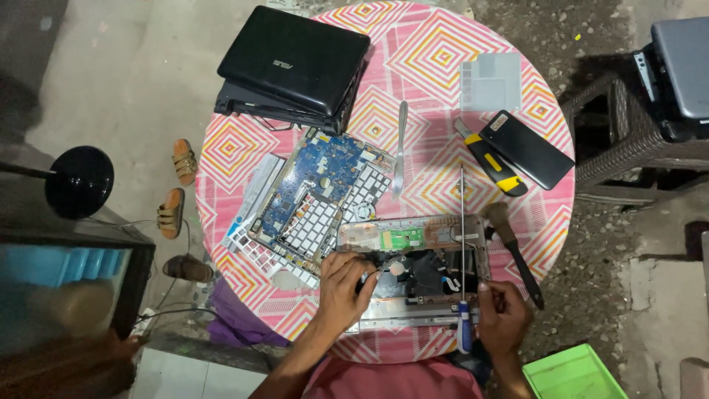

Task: The person uses a screwdriver to remove screws from a laptop's internal chassis, then uses their hands to detach and remove a small circuit board component from the device.

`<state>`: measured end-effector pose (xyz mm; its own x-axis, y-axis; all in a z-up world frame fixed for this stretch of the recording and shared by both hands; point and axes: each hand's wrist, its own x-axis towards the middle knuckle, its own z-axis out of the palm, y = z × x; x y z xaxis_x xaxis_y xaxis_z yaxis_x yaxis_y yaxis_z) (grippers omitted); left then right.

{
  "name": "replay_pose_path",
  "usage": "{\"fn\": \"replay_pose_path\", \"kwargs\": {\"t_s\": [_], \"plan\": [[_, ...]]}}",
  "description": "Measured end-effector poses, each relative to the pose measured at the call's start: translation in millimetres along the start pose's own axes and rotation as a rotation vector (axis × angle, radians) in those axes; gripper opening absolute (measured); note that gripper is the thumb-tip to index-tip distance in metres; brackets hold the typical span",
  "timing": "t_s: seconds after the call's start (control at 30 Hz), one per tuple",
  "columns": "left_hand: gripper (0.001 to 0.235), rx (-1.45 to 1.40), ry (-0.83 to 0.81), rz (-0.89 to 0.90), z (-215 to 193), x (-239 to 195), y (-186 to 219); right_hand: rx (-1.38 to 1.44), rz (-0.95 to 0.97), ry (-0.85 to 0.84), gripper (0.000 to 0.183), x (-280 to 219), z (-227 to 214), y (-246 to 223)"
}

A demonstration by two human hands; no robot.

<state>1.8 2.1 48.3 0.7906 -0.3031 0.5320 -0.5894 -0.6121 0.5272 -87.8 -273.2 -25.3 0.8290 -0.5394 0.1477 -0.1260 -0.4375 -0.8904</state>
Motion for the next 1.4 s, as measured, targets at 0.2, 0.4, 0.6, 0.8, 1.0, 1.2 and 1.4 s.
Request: {"fn": "replay_pose_path", "kwargs": {"t_s": [0.2,0.4,0.6,0.8,1.0,1.2,1.4], "plan": [[0.024,0.091,0.069,-0.042,-11.6,16.0,-0.6,0.05,0.062,0.019,0.011,-3.0,2.7,17.6],[0.035,0.002,0.216,-0.112,-34.6,16.6,-9.3,-0.005,0.024,0.036,0.007,-4.2,0.8,53.1],[0.02,0.096,0.339,-0.202,-48.7,-2.1,-33.9,0.004,0.063,0.018,0.006,-0.9,-0.7,32.0],[0.024,0.11,0.365,-0.276,-68.5,-11.8,-38.8,-0.004,0.001,0.044,0.007,-1.4,-0.2,32.4],[0.029,0.111,0.341,-0.264,-67.8,-12.7,-39.8,-0.005,0.004,0.03,0.008,-1.2,-1.1,12.2],[0.017,0.167,0.317,-0.325,-58.2,-24.5,-44.1,0.008,0.008,0.024,0.01,-2.2,-1.4,8.9],[0.036,0.398,0.225,-0.491,-61.2,-35.3,-50.8,0.044,0.127,0.012,0.008,-4.9,0.8,51.4]]}}
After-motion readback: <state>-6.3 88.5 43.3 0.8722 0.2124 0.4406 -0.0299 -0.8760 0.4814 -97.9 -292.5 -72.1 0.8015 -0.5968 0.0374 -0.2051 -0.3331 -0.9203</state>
